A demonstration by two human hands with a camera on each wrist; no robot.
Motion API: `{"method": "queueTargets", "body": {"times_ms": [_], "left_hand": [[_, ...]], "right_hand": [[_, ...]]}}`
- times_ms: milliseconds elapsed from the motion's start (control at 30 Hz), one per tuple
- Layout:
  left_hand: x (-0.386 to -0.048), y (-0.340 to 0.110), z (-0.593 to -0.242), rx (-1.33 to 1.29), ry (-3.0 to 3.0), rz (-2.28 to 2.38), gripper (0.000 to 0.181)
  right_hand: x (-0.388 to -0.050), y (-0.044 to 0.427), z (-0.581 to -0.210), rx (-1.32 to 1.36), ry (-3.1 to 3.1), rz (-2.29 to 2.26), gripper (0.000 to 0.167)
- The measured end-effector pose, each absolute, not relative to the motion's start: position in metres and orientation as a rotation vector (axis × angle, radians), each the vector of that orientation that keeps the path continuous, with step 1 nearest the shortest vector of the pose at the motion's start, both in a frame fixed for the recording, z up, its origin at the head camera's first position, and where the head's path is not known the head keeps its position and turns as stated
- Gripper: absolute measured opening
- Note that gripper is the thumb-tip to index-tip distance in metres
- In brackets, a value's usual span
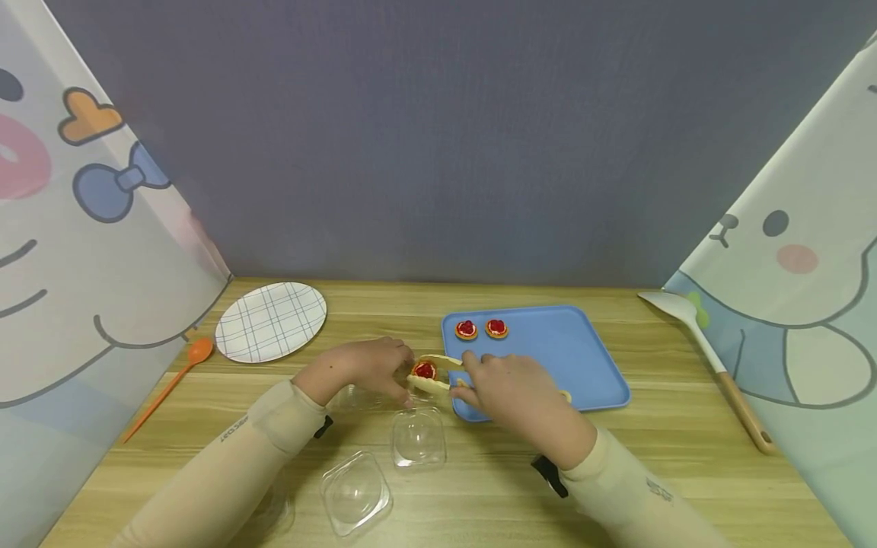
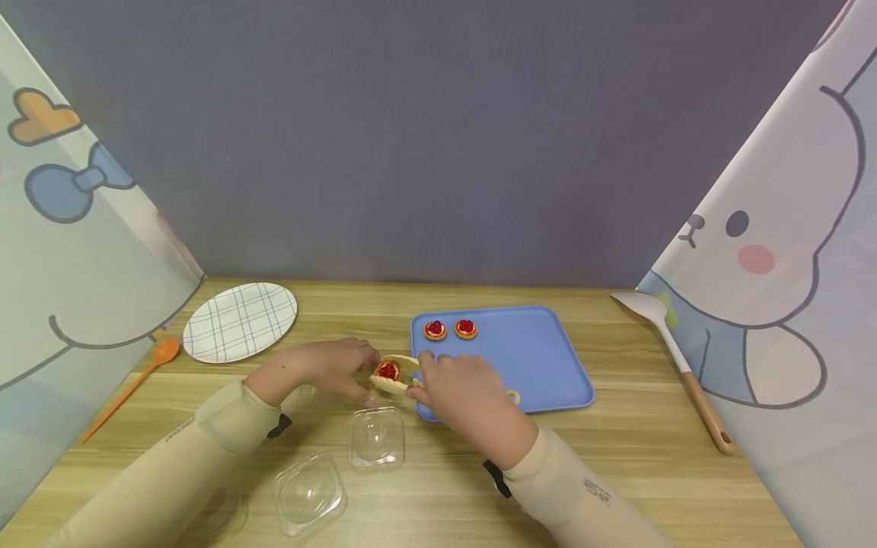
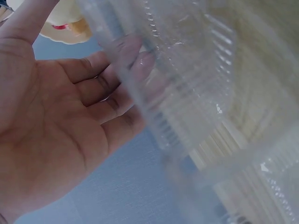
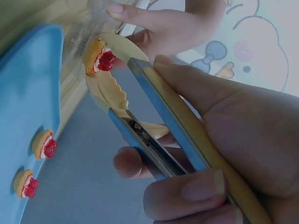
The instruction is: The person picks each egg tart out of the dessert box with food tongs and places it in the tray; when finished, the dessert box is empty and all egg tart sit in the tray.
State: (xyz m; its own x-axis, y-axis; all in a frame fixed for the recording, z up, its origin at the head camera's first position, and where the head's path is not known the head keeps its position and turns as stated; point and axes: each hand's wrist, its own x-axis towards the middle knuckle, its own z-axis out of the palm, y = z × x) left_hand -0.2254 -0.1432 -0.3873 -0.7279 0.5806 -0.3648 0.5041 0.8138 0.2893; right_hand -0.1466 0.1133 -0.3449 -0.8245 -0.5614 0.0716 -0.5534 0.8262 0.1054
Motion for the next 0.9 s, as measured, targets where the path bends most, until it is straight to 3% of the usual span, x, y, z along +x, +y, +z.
{"method": "queueTargets", "body": {"times_ms": [400, 600, 900], "left_hand": [[-0.226, -0.144, -0.387, 0.804, 2.553, 0.230, 0.081], [-0.226, -0.145, -0.387, 0.808, 2.553, 0.234, 0.079], [-0.225, -0.144, -0.386, 0.801, 2.546, 0.254, 0.077]], "right_hand": [[-0.149, 0.131, -0.337, 0.824, -2.912, -0.082, 0.050], [-0.153, 0.142, -0.335, 0.769, -2.925, -0.095, 0.060], [-0.167, 0.162, -0.341, 0.684, -2.984, -0.096, 0.054]]}}
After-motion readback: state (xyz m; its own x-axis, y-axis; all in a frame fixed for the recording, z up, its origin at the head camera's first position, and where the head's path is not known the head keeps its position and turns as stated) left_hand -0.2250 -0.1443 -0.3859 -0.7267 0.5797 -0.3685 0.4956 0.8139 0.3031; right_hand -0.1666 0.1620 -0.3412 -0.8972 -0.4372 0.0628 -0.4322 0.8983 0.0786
